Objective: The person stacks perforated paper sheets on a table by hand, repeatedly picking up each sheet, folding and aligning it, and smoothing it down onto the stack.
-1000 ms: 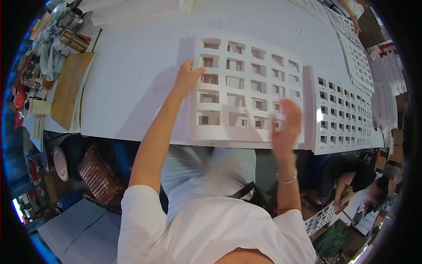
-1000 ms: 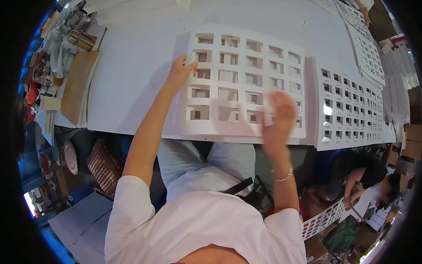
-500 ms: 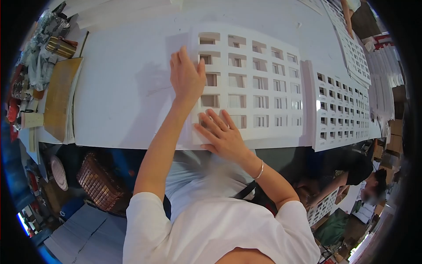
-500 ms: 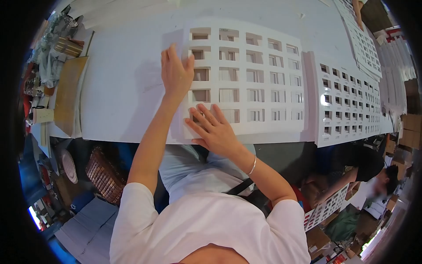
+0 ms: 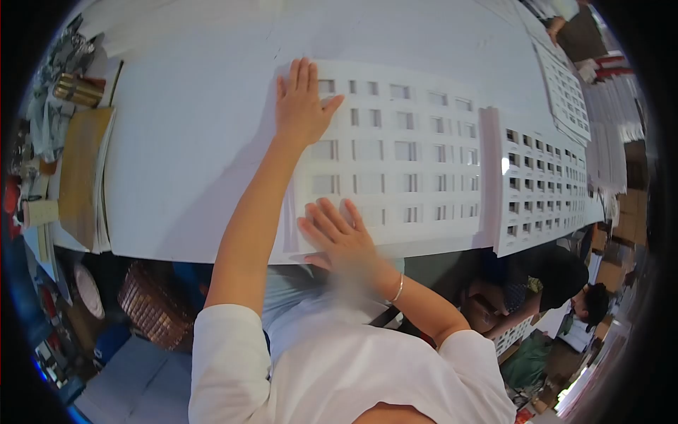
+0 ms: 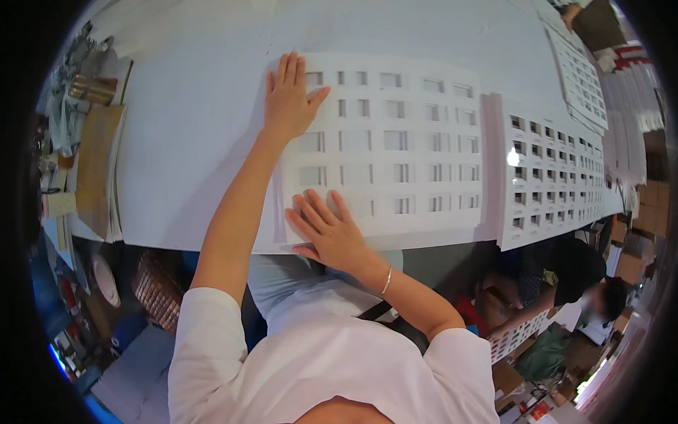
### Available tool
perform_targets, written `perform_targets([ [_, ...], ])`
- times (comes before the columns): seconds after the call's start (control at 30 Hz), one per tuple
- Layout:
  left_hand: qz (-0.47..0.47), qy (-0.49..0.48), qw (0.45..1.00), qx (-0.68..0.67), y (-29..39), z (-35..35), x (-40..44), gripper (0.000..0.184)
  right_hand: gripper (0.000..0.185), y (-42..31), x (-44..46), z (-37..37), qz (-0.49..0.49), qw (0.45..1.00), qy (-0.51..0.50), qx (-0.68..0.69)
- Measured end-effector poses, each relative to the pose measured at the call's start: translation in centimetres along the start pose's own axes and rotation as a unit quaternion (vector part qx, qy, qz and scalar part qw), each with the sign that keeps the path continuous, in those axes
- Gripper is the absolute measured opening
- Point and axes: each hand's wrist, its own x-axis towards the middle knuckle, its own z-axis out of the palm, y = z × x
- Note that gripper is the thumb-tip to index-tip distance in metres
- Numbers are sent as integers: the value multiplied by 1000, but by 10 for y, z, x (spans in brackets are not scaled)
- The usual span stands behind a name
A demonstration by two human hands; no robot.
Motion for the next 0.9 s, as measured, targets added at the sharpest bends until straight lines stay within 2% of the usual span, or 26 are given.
perform_targets([
  [0.1, -15, 3, 1000, -18, 5, -6, -15, 80, 72, -1, -4, 7, 4, 1000, 1, -17],
  [0.17, -24, 0, 999, -48, 19, -14, -51, 80, 72, 2, -6, 8, 1, 999, 29, 19],
  [0.23, -24, -50, 997, -60, 36, -34, -99, 80, 75, 4, -12, 12, -11, 997, 77, 26],
  [0.37, -5, -47, 999, 11, 42, -37, -123, 80, 45, 5, -20, -2, -25, 975, 139, 170],
  [0.4, -5, -51, 999, 18, 45, -37, -127, 80, 29, 4, -26, -6, -23, 958, 229, 173],
  [0.5, -11, -46, 998, 39, 49, -38, -123, 81, 30, 42, -57, -36, 66, 947, 311, -50],
  [0.57, -15, -49, 998, 42, 52, -40, -124, 81, 34, 97, -87, -71, 222, 891, 391, -63],
  [0.6, -14, -51, 998, 43, 48, -41, -124, 81, 36, 122, -100, -90, 313, 845, 391, -186],
  [0.63, -14, -51, 998, 43, 49, -40, -124, 81, 40, 149, -121, -108, 397, 798, 328, -315],
  [0.7, -17, -51, 998, 43, 52, -40, -124, 81, 48, 196, -159, -129, 479, 718, 312, -398],
  [0.8, -23, -51, 997, 47, 53, -40, -124, 81, 43, 222, -189, -123, 522, 750, 185, -362],
  [0.9, -27, -50, 998, 41, 53, -43, -124, 80, 34, 215, -195, -116, 480, 780, 190, -355],
])
